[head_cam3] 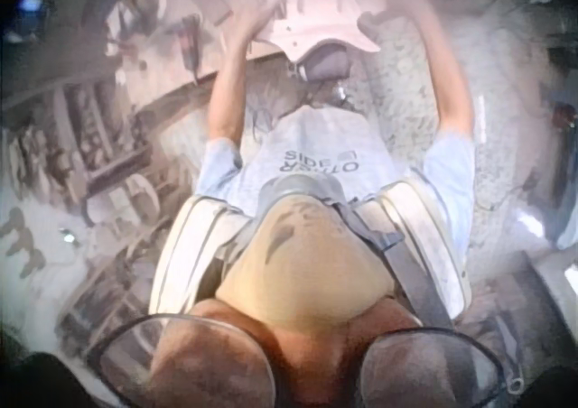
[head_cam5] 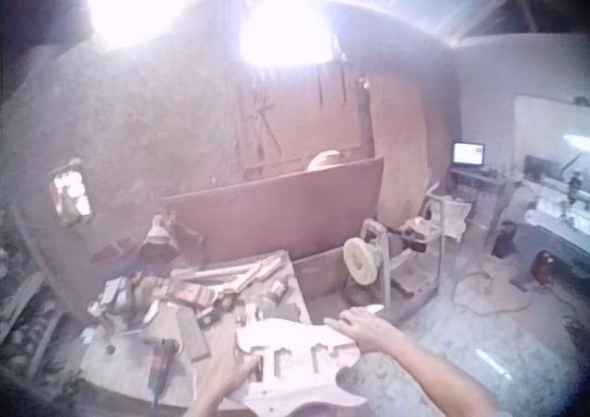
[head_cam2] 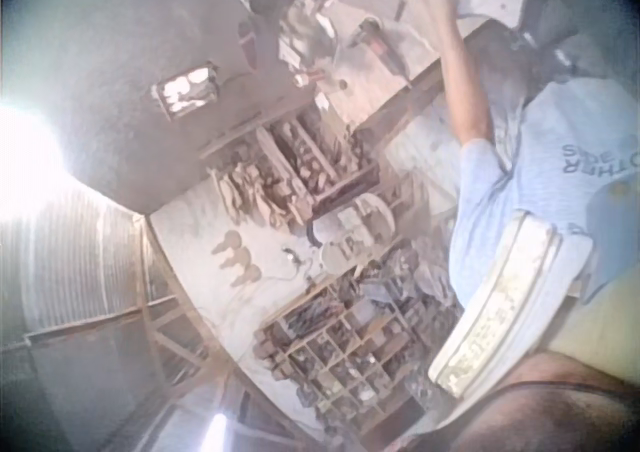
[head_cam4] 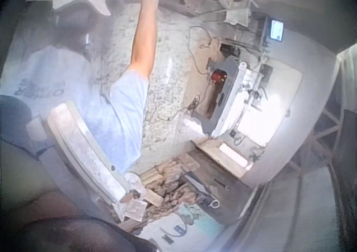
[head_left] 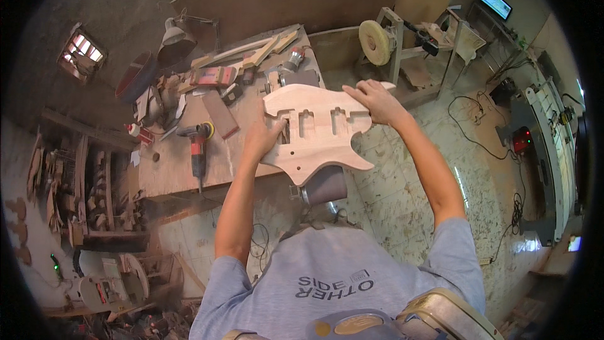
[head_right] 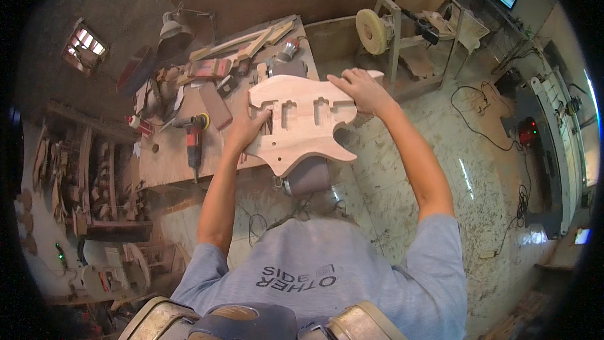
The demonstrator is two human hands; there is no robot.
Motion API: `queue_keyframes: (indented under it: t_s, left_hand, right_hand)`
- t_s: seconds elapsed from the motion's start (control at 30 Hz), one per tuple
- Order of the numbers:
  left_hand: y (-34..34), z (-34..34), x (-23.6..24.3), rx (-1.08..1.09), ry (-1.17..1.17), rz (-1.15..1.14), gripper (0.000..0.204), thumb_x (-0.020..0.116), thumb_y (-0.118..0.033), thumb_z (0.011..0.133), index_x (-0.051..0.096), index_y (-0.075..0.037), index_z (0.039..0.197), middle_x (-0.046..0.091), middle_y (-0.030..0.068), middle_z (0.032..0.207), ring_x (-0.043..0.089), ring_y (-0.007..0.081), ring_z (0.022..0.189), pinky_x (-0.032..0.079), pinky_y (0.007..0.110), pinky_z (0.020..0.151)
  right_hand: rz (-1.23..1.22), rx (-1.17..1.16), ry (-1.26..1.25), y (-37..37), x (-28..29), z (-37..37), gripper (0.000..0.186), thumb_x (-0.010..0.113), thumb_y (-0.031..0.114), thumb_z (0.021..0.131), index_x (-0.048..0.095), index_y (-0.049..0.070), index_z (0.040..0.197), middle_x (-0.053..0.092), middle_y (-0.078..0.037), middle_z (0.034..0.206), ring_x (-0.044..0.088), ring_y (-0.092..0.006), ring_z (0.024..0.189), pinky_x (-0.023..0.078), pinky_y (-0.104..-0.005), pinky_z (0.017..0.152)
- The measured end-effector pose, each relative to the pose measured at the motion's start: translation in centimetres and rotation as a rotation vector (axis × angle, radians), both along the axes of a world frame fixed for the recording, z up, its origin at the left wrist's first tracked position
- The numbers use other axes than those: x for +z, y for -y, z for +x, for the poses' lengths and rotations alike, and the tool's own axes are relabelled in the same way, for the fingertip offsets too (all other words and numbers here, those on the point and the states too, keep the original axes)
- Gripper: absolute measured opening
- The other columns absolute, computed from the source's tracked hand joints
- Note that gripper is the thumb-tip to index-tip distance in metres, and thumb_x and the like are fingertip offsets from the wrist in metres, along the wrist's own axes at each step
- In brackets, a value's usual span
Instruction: The person uses a drill press to make holes in a wooden guitar body and then uses a belt sander to smooth the edges of the guitar body.
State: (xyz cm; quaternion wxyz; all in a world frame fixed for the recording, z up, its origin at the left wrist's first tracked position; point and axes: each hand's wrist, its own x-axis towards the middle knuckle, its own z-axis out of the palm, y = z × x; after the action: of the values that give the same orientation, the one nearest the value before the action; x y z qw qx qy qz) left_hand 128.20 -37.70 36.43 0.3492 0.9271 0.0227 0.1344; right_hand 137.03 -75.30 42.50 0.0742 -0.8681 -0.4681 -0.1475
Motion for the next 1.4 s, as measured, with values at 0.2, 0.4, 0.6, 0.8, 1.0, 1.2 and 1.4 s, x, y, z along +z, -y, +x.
queue_keyframes:
  t_s: [0.2, 0.4, 0.6, 0.8, 1.0, 1.2, 1.4]
  left_hand:
    - [1.8, -2.7, 3.3, 0.122, -0.221, -0.103, 0.096, 0.074, -0.037, 0.090, 0.021, -0.003, 0.162, 0.056, 0.0326, 0.142, 0.057, 0.0471, 0.130, 0.046, 0.047, 0.107]
    - [1.9, -6.6, 2.9, 0.241, -0.146, -0.127, 0.096, 0.070, -0.038, 0.093, 0.014, -0.005, 0.164, 0.052, 0.0376, 0.143, 0.054, 0.0491, 0.132, 0.044, 0.048, 0.109]
    - [0.5, -9.0, 2.7, 0.340, -0.174, -0.123, 0.097, 0.069, -0.042, 0.094, 0.014, -0.008, 0.165, 0.057, 0.0361, 0.139, 0.058, 0.0478, 0.130, 0.046, 0.046, 0.107]
    - [-1.6, -10.3, 3.6, 0.398, -0.193, -0.079, 0.096, 0.071, -0.047, 0.092, 0.020, -0.006, 0.162, 0.059, 0.0348, 0.137, 0.061, 0.0453, 0.127, 0.047, 0.045, 0.105]
    - [-4.7, -11.1, 3.4, 0.532, -0.144, -0.362, 0.079, 0.072, -0.052, 0.093, 0.039, -0.002, 0.145, 0.065, 0.0262, 0.120, 0.065, 0.0316, 0.108, 0.049, 0.042, 0.095]
    - [-10.0, -10.9, -2.2, 0.691, 0.002, -0.611, 0.059, 0.071, -0.048, 0.095, 0.053, -0.002, 0.126, 0.063, 0.0041, 0.096, 0.058, 0.0153, 0.081, 0.049, 0.030, 0.075]
    - [-9.6, -8.7, 3.0, 0.456, -0.310, -0.567, 0.057, 0.069, -0.053, 0.092, 0.073, 0.002, 0.103, 0.068, 0.0063, 0.087, 0.062, 0.0131, 0.079, 0.050, 0.029, 0.071]
  right_hand:
    - [0.381, -0.147, -0.721, 0.1, -0.3, 5.0, 0.032, 0.070, 0.033, 0.089, 0.081, 0.011, 0.111, 0.060, -0.019, 0.128, 0.052, -0.0372, 0.125, 0.043, -0.0477, 0.108]
    - [0.504, -0.621, -0.308, -7.3, -2.6, 4.9, 0.047, 0.075, 0.052, 0.084, 0.076, 0.009, 0.104, 0.056, -0.022, 0.128, 0.047, -0.0387, 0.126, 0.045, -0.0468, 0.106]
    - [0.510, -0.694, -0.203, -11.8, -4.0, 5.1, 0.047, 0.072, 0.045, 0.082, 0.069, 0.007, 0.109, 0.052, -0.028, 0.137, 0.043, -0.0411, 0.134, 0.041, -0.0498, 0.111]
    - [0.527, -0.651, -0.161, -14.9, -4.1, 4.0, 0.043, 0.069, 0.041, 0.084, 0.069, 0.006, 0.107, 0.057, -0.029, 0.129, 0.044, -0.0416, 0.132, 0.040, -0.0504, 0.111]
    - [0.510, -0.583, -0.181, -16.9, -4.1, 2.5, 0.039, 0.069, 0.041, 0.086, 0.068, 0.007, 0.105, 0.059, -0.027, 0.125, 0.047, -0.0409, 0.127, 0.040, -0.0494, 0.109]
    - [0.564, -0.492, -0.099, -20.1, -4.8, 1.9, 0.040, 0.069, 0.041, 0.087, 0.069, 0.006, 0.107, 0.060, -0.026, 0.124, 0.049, -0.0422, 0.126, 0.041, -0.0495, 0.109]
    - [0.539, -0.492, -0.149, -18.3, -5.1, 3.1, 0.045, 0.069, 0.041, 0.086, 0.071, 0.007, 0.115, 0.058, -0.029, 0.129, 0.047, -0.0429, 0.129, 0.041, -0.0489, 0.111]
